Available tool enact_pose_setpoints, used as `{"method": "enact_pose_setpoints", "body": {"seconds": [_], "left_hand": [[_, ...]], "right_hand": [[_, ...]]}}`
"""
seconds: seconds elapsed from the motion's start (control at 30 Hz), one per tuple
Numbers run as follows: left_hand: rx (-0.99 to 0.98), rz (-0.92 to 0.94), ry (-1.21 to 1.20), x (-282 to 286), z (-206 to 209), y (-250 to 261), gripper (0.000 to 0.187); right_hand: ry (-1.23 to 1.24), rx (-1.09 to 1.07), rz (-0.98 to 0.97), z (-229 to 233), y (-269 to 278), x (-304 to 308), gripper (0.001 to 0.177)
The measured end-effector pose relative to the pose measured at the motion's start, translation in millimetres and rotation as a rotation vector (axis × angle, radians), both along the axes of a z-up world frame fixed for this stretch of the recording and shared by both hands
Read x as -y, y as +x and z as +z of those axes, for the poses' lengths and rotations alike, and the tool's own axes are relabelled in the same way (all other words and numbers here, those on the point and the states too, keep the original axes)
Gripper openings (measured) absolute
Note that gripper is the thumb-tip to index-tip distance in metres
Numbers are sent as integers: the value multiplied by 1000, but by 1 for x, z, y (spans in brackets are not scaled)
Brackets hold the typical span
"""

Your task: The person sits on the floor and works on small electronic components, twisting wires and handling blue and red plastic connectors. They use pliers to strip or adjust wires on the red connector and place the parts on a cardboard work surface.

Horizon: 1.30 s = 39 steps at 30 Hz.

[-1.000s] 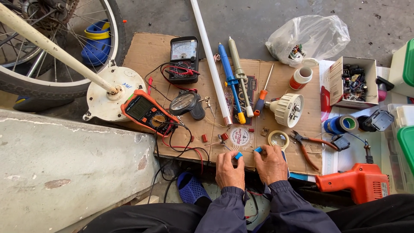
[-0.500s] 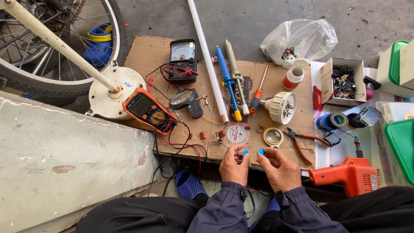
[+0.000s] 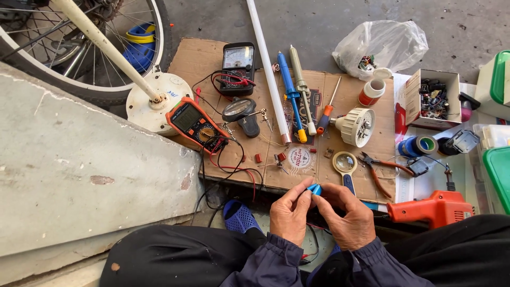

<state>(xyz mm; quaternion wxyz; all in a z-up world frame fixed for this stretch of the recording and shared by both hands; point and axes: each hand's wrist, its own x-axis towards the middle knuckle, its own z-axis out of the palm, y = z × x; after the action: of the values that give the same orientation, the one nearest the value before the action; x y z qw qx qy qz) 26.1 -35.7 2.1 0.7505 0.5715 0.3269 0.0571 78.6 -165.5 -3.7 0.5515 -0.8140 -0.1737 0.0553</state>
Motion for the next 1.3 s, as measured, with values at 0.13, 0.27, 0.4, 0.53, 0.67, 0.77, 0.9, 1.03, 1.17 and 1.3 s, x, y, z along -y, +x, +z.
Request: {"method": "enact_pose_setpoints", "body": {"seconds": [0.13,0.27,0.4,0.53,0.67,0.77,0.9,1.03,1.17,1.3], "left_hand": [[33,-13,-5,0,0,-5,43],[119,59,-145,2,-2,-6,41],[180,122,-296,1,-4,-4,38],[220,108,-345,-5,-7,-2,33],[215,74,-391,-9,-2,2,47],[178,40,-347,-13,3,2,47],[162,36,-340,-12,2,3,47],[179,71,-370,-10,-1,3,47],[162,114,-328,-9,0,4,51],[173,144,-323,-9,6,3,52]], "right_hand": [[-4,-23,-32,2,-6,-6,36],[185,-192,-100,-2,-6,-10,32],[333,-264,-105,-4,0,-9,32],[370,-349,-92,1,7,-4,36],[283,-413,-84,17,14,-4,33],[226,-351,-14,16,17,0,32],[168,-257,29,14,17,3,33],[130,-217,47,19,14,-1,31],[176,-143,34,18,9,-5,28],[149,-102,41,23,6,-9,27]]}}
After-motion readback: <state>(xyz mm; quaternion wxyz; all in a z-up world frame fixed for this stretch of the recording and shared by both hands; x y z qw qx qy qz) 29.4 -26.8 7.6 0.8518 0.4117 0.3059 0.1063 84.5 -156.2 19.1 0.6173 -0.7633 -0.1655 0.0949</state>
